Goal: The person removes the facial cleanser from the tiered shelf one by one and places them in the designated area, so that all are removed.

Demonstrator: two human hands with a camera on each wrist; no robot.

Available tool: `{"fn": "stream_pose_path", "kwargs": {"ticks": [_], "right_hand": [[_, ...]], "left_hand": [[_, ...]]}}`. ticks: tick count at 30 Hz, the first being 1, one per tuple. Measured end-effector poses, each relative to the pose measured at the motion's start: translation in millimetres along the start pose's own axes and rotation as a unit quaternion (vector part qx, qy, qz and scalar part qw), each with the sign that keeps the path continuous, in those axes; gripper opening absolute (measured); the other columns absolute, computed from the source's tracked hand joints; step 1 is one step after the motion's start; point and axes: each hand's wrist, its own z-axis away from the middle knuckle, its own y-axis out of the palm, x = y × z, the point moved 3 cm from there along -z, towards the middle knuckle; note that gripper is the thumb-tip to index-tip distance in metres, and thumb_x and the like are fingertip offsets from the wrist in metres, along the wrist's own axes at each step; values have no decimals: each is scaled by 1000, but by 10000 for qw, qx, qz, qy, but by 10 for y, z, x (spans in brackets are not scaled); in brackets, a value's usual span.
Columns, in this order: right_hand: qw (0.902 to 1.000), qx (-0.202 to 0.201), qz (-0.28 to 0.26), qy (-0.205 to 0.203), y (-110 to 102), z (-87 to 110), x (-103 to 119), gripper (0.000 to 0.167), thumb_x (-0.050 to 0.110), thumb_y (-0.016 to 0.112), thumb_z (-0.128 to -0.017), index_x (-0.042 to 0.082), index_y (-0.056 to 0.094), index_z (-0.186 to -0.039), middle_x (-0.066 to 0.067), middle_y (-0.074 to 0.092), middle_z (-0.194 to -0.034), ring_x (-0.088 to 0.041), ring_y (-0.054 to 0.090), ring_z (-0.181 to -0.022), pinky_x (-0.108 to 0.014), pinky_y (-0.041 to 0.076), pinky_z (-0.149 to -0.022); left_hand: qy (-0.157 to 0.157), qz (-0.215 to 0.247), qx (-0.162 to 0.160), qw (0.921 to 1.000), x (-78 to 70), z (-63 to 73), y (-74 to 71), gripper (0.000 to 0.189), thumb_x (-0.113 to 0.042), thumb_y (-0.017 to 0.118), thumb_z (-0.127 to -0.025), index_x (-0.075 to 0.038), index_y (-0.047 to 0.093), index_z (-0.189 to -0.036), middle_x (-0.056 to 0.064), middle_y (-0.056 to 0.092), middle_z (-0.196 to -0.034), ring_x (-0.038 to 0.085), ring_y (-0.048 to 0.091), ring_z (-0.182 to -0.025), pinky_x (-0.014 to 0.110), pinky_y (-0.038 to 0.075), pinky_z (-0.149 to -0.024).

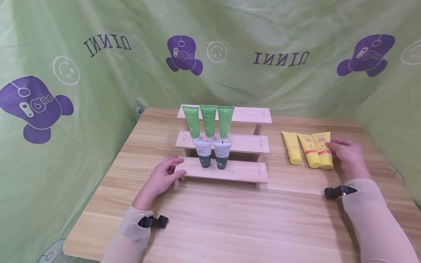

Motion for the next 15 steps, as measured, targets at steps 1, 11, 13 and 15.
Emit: {"fn": "stream_pose_path", "kwargs": {"ticks": [1,11,13,15], "right_hand": [[10000,39,-11,29,-6,-2,-6,49,24,81,-83,21,57,-125,8,59,-97,-8,60,-87,-25,54,-70],[9986,240,391,-243,-73,9,-22,48,28,80,-84,19,55,-125,13,60,-93,-5,58,-86,-22,51,-72],[9992,271,167,-241,-86,28,-21,50,25,80,-84,18,54,-127,10,58,-99,-7,57,-88,-22,50,-73],[9990,211,232,-323,-103,49,-15,46,26,78,-86,19,54,-125,8,56,-102,-6,56,-89,-21,50,-74]], "left_hand": [[-7,1,4,10000,4,3,1,46,-28,77,-87,-8,64,-126,13,54,-135,25,57,-104,45,47,-90],[-42,-53,18,10000,-27,8,-13,46,-29,77,-87,-8,64,-126,14,53,-136,25,58,-100,44,48,-88],[-25,-55,20,10000,-32,5,-15,46,-29,77,-87,-8,64,-126,14,54,-135,25,58,-100,44,48,-88],[-5,-52,20,10000,-33,4,-14,46,-29,77,-87,-7,64,-126,14,54,-135,25,58,-100,44,49,-88]]}}
